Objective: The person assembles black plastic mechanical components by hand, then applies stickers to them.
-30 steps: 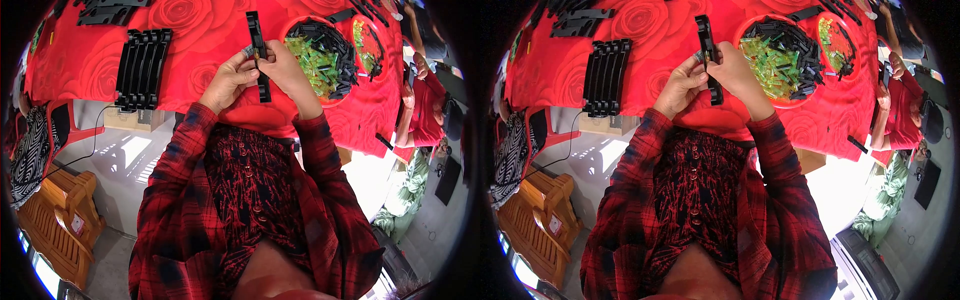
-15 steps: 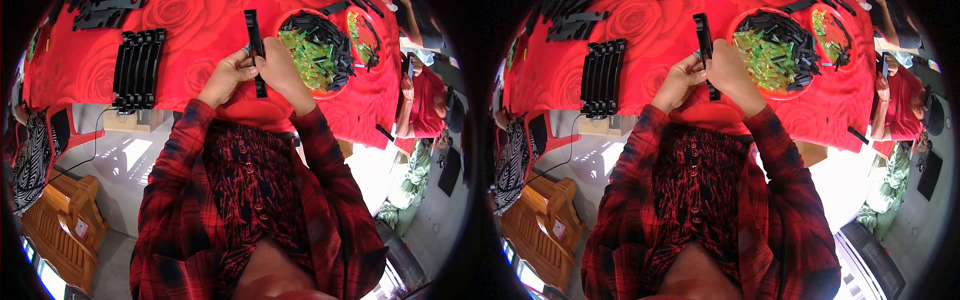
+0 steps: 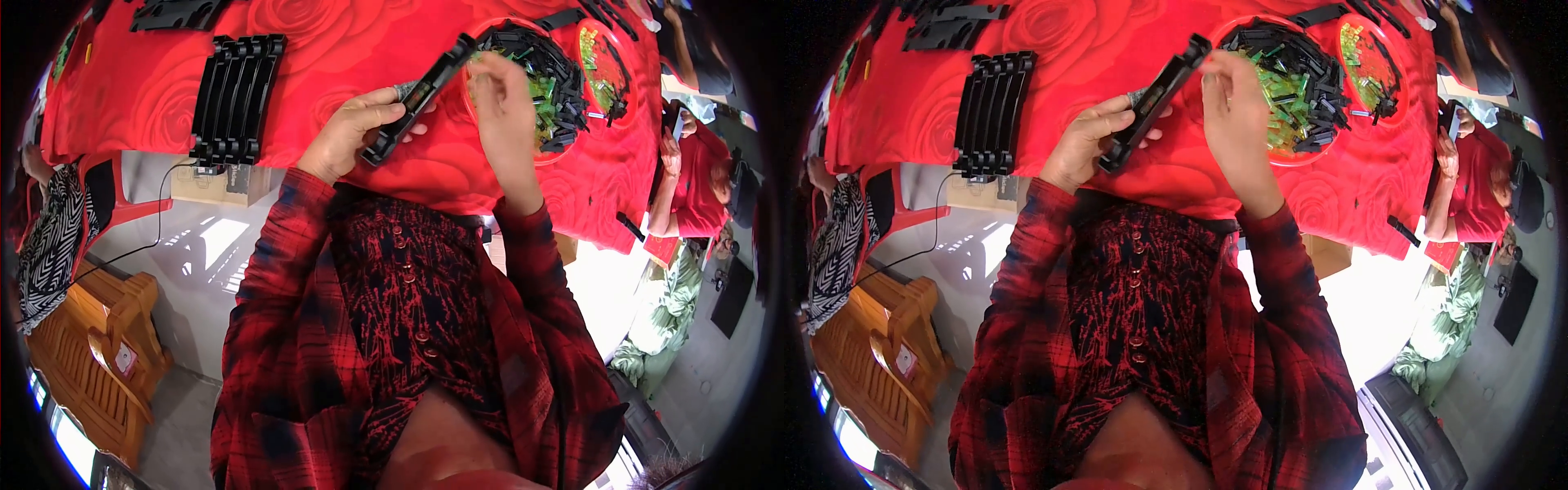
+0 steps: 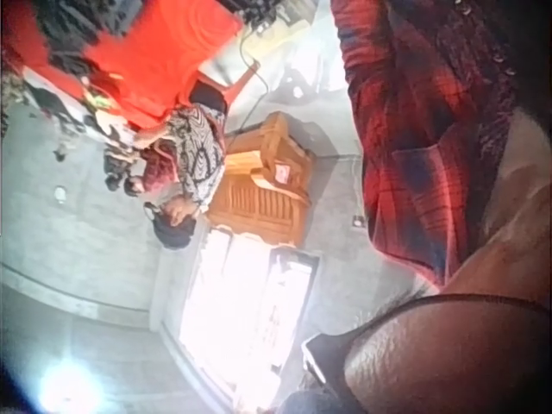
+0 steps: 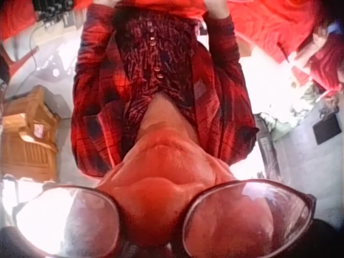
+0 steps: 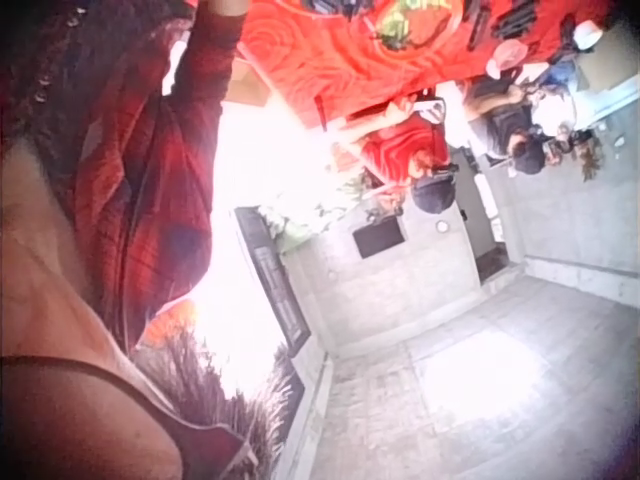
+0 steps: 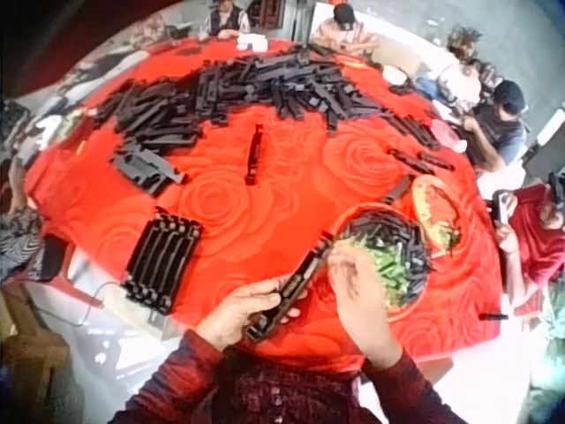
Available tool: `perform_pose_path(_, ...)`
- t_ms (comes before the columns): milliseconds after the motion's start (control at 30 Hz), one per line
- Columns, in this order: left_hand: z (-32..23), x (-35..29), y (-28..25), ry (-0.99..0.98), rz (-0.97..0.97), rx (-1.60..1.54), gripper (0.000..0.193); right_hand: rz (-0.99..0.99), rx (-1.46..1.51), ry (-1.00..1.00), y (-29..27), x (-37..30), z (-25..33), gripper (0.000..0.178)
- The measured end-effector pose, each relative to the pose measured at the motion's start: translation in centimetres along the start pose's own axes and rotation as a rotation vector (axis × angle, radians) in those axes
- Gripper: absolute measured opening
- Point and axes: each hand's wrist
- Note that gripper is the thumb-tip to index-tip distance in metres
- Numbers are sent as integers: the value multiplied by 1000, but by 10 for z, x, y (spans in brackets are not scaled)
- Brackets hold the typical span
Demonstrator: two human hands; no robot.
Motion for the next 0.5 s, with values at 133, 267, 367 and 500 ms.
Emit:
perform_pose_path(133, -14, -9, -22, -129, 118, 243, 47, 194, -709, -490, -10, -4, 40, 58)
perform_pose_path(267, -30, -9, -27, -248, 250, 306, 49, 492, -805, -461, -19, -14, 27, 57)
perform_pose_path(367, -30, -13, -20, -270, 133, 137, 66, 507, -794, -419, -21, -18, 23, 47)
perform_pose_path(500, -14, -10, -57, -14, 206, -363, 98, 309, -671, -285, -11, -26, 18, 38)
Point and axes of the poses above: each hand's wrist, its own x-axis towards the middle knuckle, its own y-axis out of the palm, z = x × y, and after that the axes turned 6 degrees about x, right-handed
